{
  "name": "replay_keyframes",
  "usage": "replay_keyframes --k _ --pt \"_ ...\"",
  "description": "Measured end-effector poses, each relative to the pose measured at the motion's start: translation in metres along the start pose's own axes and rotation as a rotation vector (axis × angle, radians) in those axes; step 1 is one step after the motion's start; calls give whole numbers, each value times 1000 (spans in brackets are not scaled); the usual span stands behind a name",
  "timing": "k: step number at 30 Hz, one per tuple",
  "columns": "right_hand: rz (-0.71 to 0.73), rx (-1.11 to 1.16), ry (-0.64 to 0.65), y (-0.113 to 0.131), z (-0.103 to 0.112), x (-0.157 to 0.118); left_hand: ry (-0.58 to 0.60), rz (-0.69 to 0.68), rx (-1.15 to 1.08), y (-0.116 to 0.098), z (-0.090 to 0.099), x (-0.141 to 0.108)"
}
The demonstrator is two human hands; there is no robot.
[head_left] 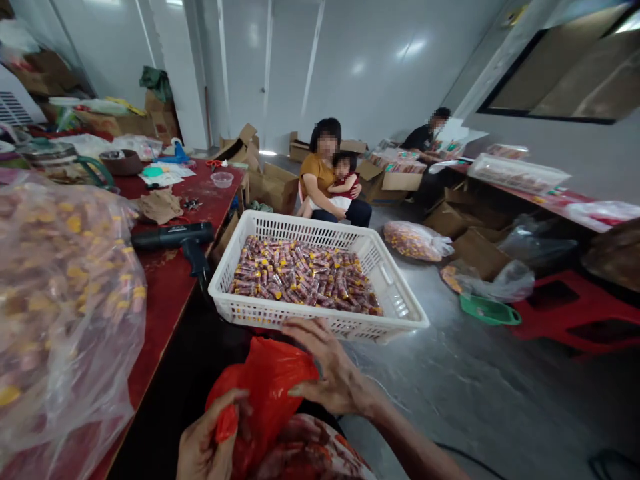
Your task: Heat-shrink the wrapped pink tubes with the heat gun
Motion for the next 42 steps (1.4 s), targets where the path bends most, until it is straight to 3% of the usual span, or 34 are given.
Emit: replay_keyframes --k 2,4,6,8,10,12,14,16,18,21,24,27,30,32,35,38,40,42 --pt "71 -140 281 2 -22 9 74 -13 -28 -7 2 -2" --pt "96 -207 430 -6 -40 11 51 36 -26 -6 12 -7" --pt "117 -148 360 -13 -45 8 -30 78 49 0 27 -14" --pt "96 20 177 -15 -33 6 -81 90 204 9 39 -19" --pt "21 172 68 -8 -16 7 -98 121 392 19 45 -21" --pt "18 206 55 11 -5 13 -90 186 538 27 48 -19" --pt "122 140 122 35 -9 21 12 242 593 31 45 -17" --pt "243 37 302 53 -29 24 205 273 593 29 39 -17" --pt "307 -99 530 56 -58 22 358 306 605 27 35 -21" --pt "279 -331 697 41 -85 13 427 342 657 29 34 -29" --pt "228 -292 678 37 -79 6 377 278 652 34 36 -30" --pt "236 -168 591 51 -55 6 157 224 552 35 46 -18" --pt "232 -54 767 75 -40 5 -69 302 311 34 54 -1" --pt "224 8 839 92 -36 6 -94 334 145 31 49 8" --pt "196 108 733 108 -45 13 -81 315 -26 23 35 14" --pt "101 171 704 89 -83 15 -85 300 -104 16 26 15" --pt "-9 15 563 52 -115 14 -82 292 -102 15 24 12" --pt "-58 34 590 9 -149 4 -56 282 -88 17 22 9"
Point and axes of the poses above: each hand's wrist, its own x-axis towards the middle knuckle, its own z-axis out of the back of the hand, y = z × x, the point moved 3 cm from there along x, towards the middle knuckle, and after that the axes turned 11 degrees about x, right-handed, at the moved point
